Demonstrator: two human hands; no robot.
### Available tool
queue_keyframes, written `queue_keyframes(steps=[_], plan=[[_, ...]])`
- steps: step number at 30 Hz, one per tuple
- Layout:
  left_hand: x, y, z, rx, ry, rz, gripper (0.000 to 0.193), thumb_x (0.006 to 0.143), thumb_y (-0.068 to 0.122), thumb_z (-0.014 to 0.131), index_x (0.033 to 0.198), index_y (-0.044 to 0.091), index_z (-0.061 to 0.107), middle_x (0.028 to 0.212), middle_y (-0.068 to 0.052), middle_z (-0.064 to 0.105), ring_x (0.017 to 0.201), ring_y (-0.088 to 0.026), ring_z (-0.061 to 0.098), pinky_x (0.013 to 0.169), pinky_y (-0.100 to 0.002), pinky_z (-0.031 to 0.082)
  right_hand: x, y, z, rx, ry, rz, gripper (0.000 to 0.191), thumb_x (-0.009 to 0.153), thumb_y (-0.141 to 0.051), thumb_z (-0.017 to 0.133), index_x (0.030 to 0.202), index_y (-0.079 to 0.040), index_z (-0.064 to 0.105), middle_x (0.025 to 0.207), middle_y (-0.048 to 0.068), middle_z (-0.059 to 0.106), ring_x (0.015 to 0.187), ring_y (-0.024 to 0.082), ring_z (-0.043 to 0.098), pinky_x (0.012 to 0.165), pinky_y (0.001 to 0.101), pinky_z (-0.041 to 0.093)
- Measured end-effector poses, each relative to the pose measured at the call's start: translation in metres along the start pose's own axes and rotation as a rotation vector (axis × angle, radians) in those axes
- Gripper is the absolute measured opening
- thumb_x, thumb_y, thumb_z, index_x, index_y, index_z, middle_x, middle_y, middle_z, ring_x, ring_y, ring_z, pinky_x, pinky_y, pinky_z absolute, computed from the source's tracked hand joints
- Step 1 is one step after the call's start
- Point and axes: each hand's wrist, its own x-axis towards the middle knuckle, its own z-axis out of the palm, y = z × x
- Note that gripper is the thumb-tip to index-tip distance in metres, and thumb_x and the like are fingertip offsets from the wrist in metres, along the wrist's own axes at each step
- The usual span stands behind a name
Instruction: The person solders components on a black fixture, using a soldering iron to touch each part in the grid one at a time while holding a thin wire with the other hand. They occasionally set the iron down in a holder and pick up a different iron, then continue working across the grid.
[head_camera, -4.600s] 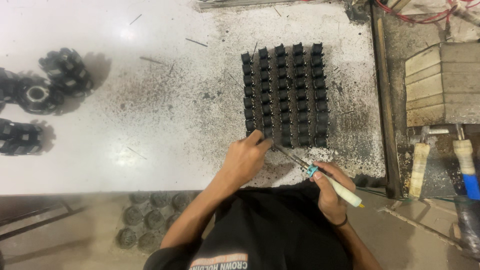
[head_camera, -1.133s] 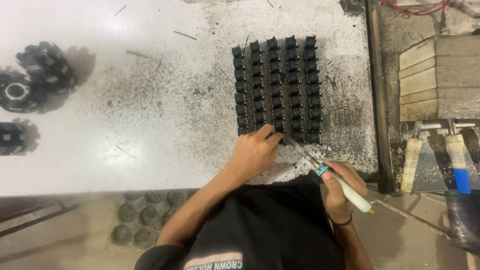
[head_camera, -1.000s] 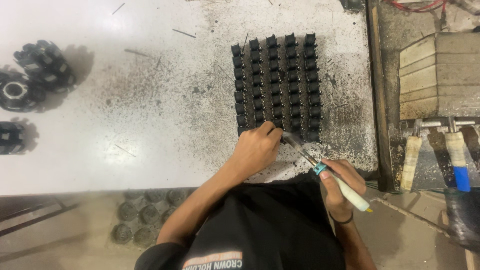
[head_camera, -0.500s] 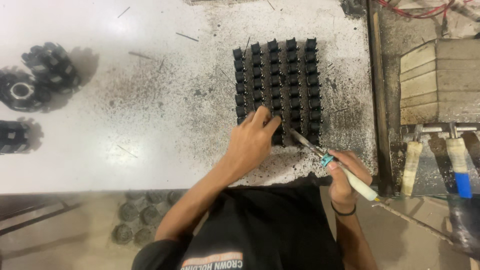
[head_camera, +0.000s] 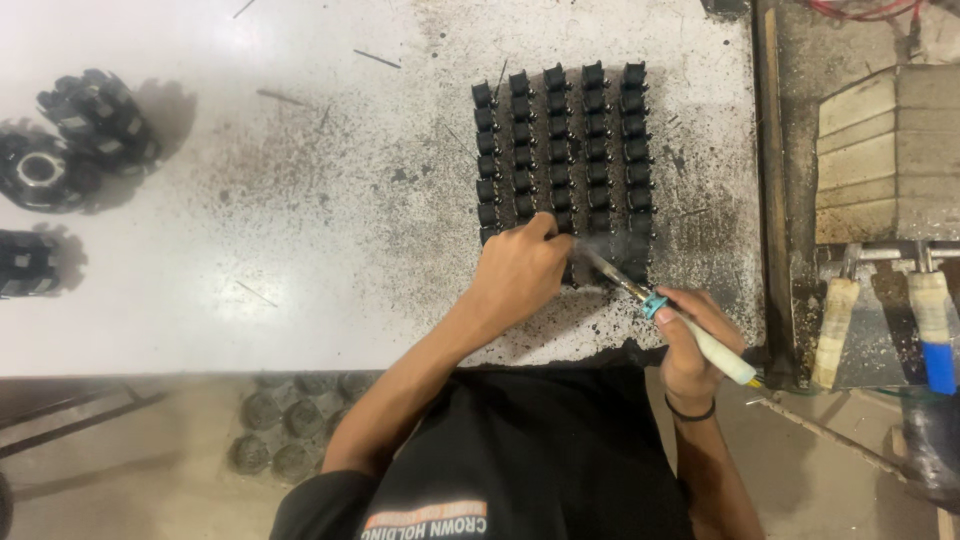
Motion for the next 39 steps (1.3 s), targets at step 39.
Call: queue_keyframes(steps=[39], plan=[[-0.002, -0.005, 0.004, -0.042, 0.054, 0.023, 0.010, 0.084, 0.004, 0.070, 0.091, 0.001, 0.076, 0.088, -0.012, 0.067, 0.064, -0.030, 0.069, 0.055, -0.040, 0.056, -0.001, -0.006, -0.003, -0.071, -0.021, -0.062, 0.027, 0.091, -0.008, 0.068, 0.111, 0.008, 0.072, 0.093, 0.013, 0.069, 0.076, 0.015, 0.061, 0.068, 0.0239, 0.045]])
